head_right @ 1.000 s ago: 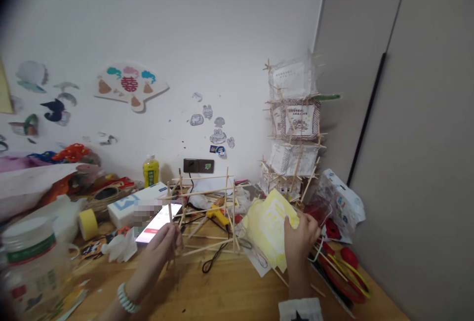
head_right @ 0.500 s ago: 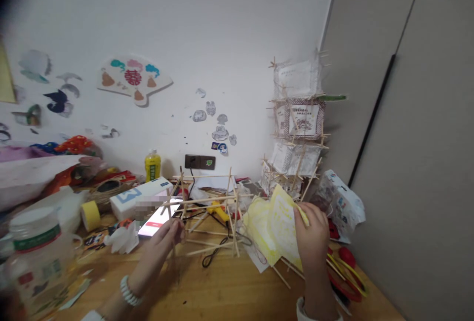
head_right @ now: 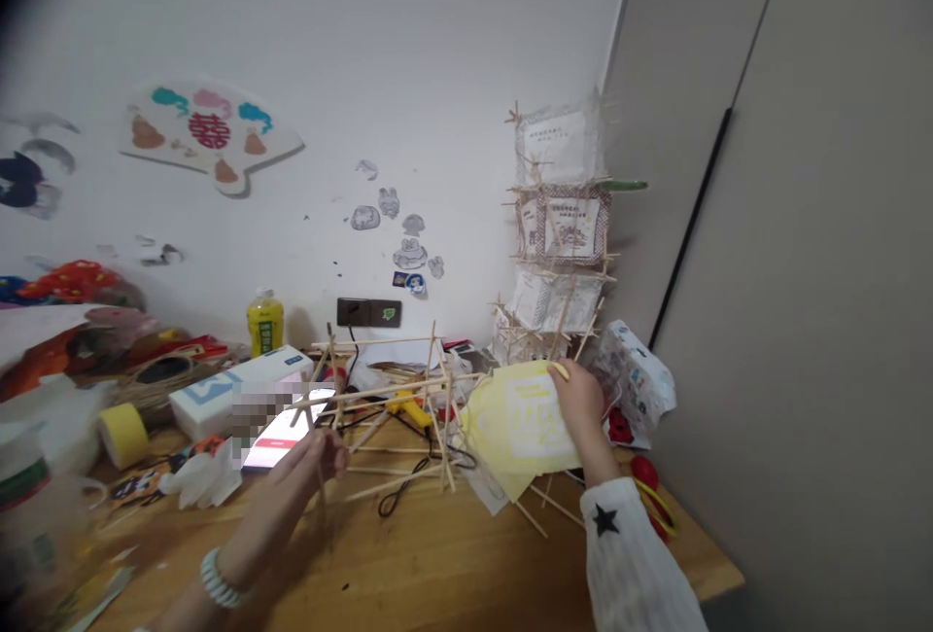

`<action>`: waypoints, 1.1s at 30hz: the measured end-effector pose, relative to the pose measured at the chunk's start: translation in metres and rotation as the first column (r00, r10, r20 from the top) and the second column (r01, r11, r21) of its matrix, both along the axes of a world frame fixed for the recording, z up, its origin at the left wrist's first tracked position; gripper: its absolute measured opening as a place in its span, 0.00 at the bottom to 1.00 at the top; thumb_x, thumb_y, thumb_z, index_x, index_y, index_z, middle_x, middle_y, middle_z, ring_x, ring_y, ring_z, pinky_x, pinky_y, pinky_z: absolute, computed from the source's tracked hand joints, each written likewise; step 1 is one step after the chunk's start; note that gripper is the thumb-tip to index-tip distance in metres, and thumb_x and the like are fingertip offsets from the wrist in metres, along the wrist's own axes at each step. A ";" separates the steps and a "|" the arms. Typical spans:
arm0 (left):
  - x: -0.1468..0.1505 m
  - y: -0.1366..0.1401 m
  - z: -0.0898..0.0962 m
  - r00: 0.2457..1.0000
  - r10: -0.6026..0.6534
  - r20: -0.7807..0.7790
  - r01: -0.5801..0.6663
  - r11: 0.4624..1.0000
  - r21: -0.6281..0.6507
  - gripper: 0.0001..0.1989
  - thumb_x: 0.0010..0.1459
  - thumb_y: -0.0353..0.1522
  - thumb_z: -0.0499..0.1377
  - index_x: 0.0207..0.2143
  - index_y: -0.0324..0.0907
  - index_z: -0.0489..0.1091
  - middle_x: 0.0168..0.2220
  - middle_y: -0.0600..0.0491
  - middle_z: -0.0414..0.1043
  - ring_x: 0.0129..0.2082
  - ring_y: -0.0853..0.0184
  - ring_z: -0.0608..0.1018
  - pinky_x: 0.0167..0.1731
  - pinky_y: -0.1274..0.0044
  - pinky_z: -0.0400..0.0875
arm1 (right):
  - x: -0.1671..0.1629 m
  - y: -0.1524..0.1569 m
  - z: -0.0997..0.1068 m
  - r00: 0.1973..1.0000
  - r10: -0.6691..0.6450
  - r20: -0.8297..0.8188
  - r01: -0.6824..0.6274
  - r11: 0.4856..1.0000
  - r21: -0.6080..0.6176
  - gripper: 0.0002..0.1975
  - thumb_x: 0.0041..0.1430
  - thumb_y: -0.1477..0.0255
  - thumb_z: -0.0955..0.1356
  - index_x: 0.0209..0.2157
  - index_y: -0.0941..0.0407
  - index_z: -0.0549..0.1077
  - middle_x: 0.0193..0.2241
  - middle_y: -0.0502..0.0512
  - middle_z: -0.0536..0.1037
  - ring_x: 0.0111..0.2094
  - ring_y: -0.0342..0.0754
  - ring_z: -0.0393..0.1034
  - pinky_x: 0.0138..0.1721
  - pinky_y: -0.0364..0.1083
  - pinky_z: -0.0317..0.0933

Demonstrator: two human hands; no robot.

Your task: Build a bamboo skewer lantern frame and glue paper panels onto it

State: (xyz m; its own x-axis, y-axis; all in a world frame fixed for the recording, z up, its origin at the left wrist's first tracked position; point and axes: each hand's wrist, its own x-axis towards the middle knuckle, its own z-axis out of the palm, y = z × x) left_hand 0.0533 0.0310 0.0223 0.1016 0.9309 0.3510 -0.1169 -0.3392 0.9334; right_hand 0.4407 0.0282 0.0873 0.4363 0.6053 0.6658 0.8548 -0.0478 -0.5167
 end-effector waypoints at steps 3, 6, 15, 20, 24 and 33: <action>0.000 0.003 -0.004 1.000 -0.018 0.013 0.018 1.000 -0.001 0.24 0.51 0.54 0.54 0.27 0.41 0.67 0.22 0.55 0.67 0.24 0.68 0.69 0.27 0.76 0.65 | 0.000 -0.002 0.003 0.998 0.033 0.055 -0.032 0.999 -0.023 0.17 0.54 0.60 0.61 0.25 0.57 0.73 0.25 0.59 0.77 0.26 0.49 0.67 0.29 0.45 0.55; 0.001 0.001 0.000 1.000 -0.004 0.028 0.004 1.000 -0.012 0.24 0.50 0.54 0.55 0.27 0.41 0.67 0.22 0.55 0.67 0.24 0.69 0.69 0.27 0.77 0.65 | -0.001 -0.008 0.009 0.994 0.072 0.078 -0.072 0.997 0.003 0.18 0.55 0.61 0.60 0.27 0.57 0.74 0.28 0.59 0.78 0.29 0.49 0.69 0.31 0.45 0.57; 0.005 -0.005 0.006 0.992 0.127 0.007 -0.127 0.990 0.054 0.28 0.47 0.58 0.53 0.27 0.41 0.66 0.22 0.56 0.65 0.23 0.68 0.68 0.25 0.75 0.66 | -0.058 -0.102 -0.001 0.989 -0.009 0.147 -0.064 0.870 0.488 0.15 0.57 0.60 0.64 0.32 0.57 0.76 0.29 0.58 0.80 0.31 0.51 0.74 0.34 0.46 0.65; -0.006 -0.010 0.006 0.901 0.430 0.062 -0.432 0.873 0.225 0.21 0.53 0.52 0.53 0.31 0.43 0.64 0.27 0.56 0.64 0.29 0.67 0.67 0.31 0.76 0.64 | -0.113 -0.141 -0.002 0.684 0.469 0.559 -0.627 0.770 0.121 0.11 0.61 0.63 0.64 0.30 0.50 0.76 0.24 0.49 0.80 0.25 0.45 0.74 0.28 0.40 0.66; -0.019 -0.016 0.009 0.918 0.397 0.009 -0.374 0.855 0.359 0.25 0.59 0.50 0.46 0.19 0.42 0.62 0.19 0.57 0.59 0.21 0.70 0.63 0.23 0.77 0.59 | -0.160 -0.136 0.008 0.509 0.679 0.529 -0.800 0.600 0.001 0.15 0.65 0.63 0.60 0.33 0.51 0.75 0.25 0.51 0.80 0.27 0.43 0.74 0.30 0.39 0.65; -0.033 -0.005 0.005 0.999 0.013 0.035 -0.022 0.963 0.268 0.32 0.51 0.57 0.49 0.29 0.38 0.75 0.16 0.55 0.63 0.16 0.72 0.63 0.15 0.79 0.57 | -0.214 -0.085 0.008 0.660 0.726 0.196 -0.747 0.603 0.280 0.09 0.62 0.68 0.64 0.32 0.54 0.74 0.28 0.50 0.80 0.30 0.42 0.74 0.33 0.39 0.64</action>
State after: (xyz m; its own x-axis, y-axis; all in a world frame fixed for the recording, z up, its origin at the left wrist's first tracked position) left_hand 0.0205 0.0261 0.0270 0.0706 0.8034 0.5913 -0.1372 -0.5793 0.8035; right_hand 0.2264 -0.0567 0.0952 -0.1076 0.4611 0.8808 0.5555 0.7626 -0.3314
